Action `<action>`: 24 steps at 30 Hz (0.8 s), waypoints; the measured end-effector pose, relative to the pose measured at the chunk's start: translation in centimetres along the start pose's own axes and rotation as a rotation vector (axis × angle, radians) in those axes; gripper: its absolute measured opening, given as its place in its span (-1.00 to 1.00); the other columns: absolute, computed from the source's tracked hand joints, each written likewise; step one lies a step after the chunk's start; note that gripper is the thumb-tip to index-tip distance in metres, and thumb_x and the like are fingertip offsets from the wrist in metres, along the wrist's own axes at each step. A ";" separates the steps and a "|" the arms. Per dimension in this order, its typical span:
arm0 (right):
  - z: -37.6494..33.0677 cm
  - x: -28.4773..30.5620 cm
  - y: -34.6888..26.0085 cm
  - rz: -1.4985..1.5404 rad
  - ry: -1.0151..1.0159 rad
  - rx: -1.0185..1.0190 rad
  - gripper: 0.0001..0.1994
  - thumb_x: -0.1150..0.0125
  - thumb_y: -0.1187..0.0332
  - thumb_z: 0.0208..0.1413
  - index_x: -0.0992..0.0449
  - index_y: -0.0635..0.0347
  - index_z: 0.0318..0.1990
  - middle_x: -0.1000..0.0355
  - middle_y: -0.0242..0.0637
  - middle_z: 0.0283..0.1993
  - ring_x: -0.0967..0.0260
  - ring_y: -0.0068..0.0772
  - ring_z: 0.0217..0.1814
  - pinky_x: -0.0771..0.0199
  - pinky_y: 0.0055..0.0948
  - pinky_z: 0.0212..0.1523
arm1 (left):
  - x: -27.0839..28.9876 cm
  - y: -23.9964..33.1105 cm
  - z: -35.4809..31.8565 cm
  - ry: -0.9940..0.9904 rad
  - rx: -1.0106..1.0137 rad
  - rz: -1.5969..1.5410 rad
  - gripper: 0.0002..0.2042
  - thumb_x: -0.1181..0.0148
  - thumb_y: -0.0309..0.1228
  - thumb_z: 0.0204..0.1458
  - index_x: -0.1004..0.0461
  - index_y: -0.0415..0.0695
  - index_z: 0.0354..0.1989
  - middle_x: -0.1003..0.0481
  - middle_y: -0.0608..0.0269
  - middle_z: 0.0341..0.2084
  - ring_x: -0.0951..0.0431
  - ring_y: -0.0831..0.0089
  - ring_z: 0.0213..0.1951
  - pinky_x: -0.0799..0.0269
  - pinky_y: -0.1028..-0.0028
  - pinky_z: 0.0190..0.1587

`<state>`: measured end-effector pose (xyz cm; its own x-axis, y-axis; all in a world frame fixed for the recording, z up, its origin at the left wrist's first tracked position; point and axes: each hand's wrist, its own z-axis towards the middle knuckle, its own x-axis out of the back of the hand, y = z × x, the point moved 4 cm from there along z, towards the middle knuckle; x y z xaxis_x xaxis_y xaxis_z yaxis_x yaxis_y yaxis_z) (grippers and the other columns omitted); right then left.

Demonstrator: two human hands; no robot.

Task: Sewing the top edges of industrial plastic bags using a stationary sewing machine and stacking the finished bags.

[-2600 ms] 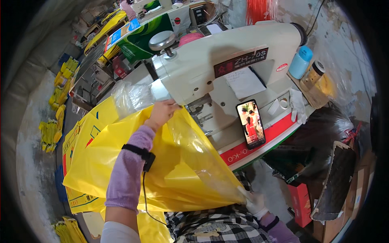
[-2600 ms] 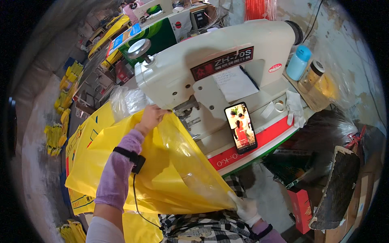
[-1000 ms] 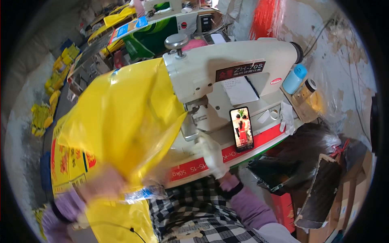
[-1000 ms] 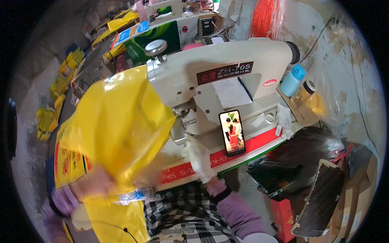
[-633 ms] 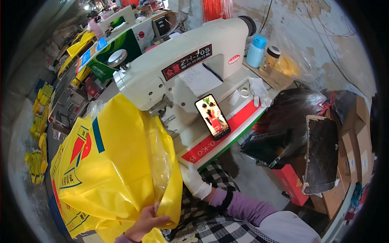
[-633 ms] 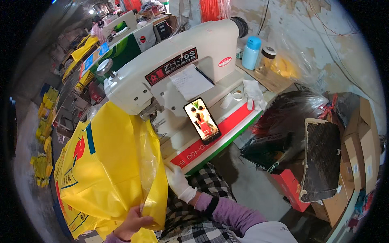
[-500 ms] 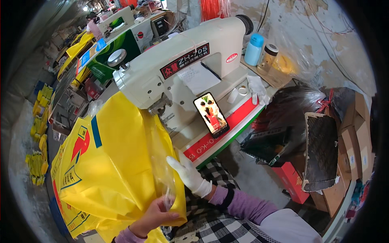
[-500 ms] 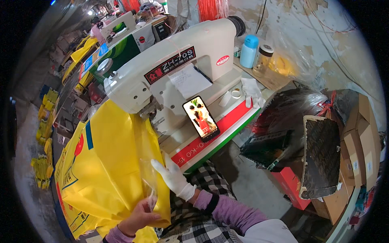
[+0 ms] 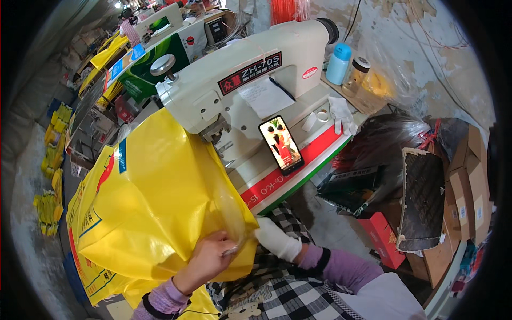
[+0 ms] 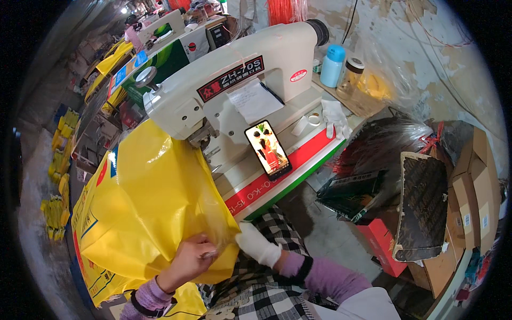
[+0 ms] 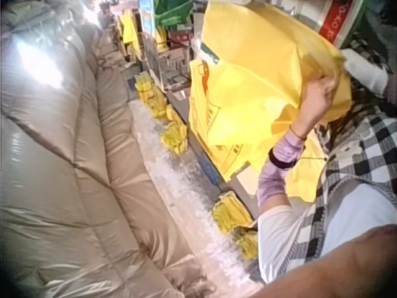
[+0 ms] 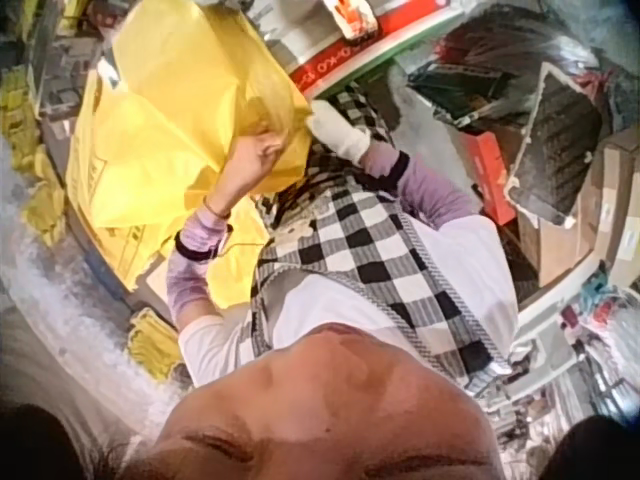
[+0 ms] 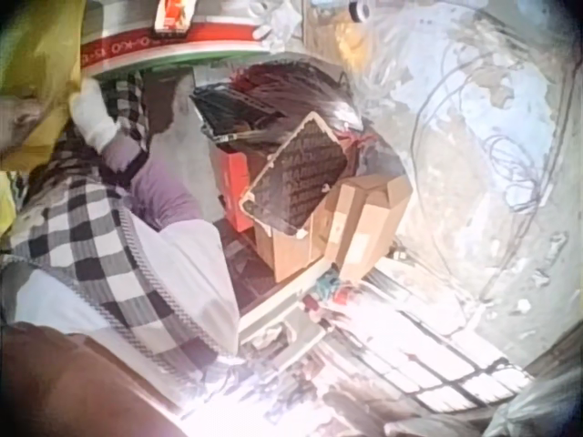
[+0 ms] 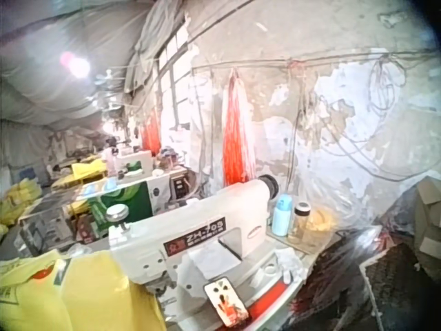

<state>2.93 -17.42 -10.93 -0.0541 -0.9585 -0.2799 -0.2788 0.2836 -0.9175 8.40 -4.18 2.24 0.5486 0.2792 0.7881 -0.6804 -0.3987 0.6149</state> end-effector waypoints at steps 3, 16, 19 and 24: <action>-3.9 -0.7 0.1 0.071 -0.076 -0.040 -0.61 0.03 0.57 0.01 -0.48 0.36 0.04 -0.52 -0.31 -0.05 -0.38 -0.50 -0.02 -0.38 -0.47 0.06 | 0.0 1.5 3.1 0.004 -0.302 0.309 -0.96 -0.22 -0.53 -0.16 -0.49 -0.11 -0.54 -0.41 0.21 -0.53 -0.45 0.18 -0.45 -0.41 0.26 -0.40; -8.2 0.9 1.1 -0.592 -0.353 0.221 -0.77 0.07 0.28 0.25 -0.44 0.23 -0.13 -0.45 0.09 -0.31 -0.45 0.11 -0.21 -0.43 -0.08 -0.26 | -6.4 3.0 -2.5 -0.456 0.034 0.199 -0.89 -0.10 -0.35 0.03 -0.41 -0.11 -0.39 -0.49 0.08 -0.64 -0.55 0.08 -0.54 -0.44 0.16 -0.47; -4.0 1.9 -3.7 -0.877 -0.040 0.697 -0.64 0.03 0.22 0.28 -0.35 0.19 0.15 -0.50 0.18 -0.21 -0.48 0.11 -0.07 -0.51 -0.13 -0.15 | -6.6 3.4 -3.5 -0.457 0.033 0.212 -0.85 -0.09 -0.38 0.04 -0.37 -0.12 -0.25 -0.50 0.11 -0.63 -0.55 0.08 -0.57 -0.45 0.21 -0.50; 1.1 0.6 -4.8 -0.860 0.296 0.304 -0.45 -0.10 0.19 0.17 -0.26 0.30 0.25 -0.47 0.19 -0.38 -0.46 0.20 -0.31 -0.46 -0.04 -0.28 | -7.2 4.6 -1.1 -0.590 -0.140 0.205 -0.79 -0.06 -0.43 0.05 -0.33 -0.13 -0.13 -0.49 0.14 -0.61 -0.58 0.11 -0.51 -0.47 0.22 -0.44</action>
<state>5.26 -19.32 -6.99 -0.1981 -0.7984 0.5686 -0.0776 -0.5654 -0.8211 0.80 -7.09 -0.56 0.5485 -0.3349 0.7662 -0.8352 -0.2636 0.4826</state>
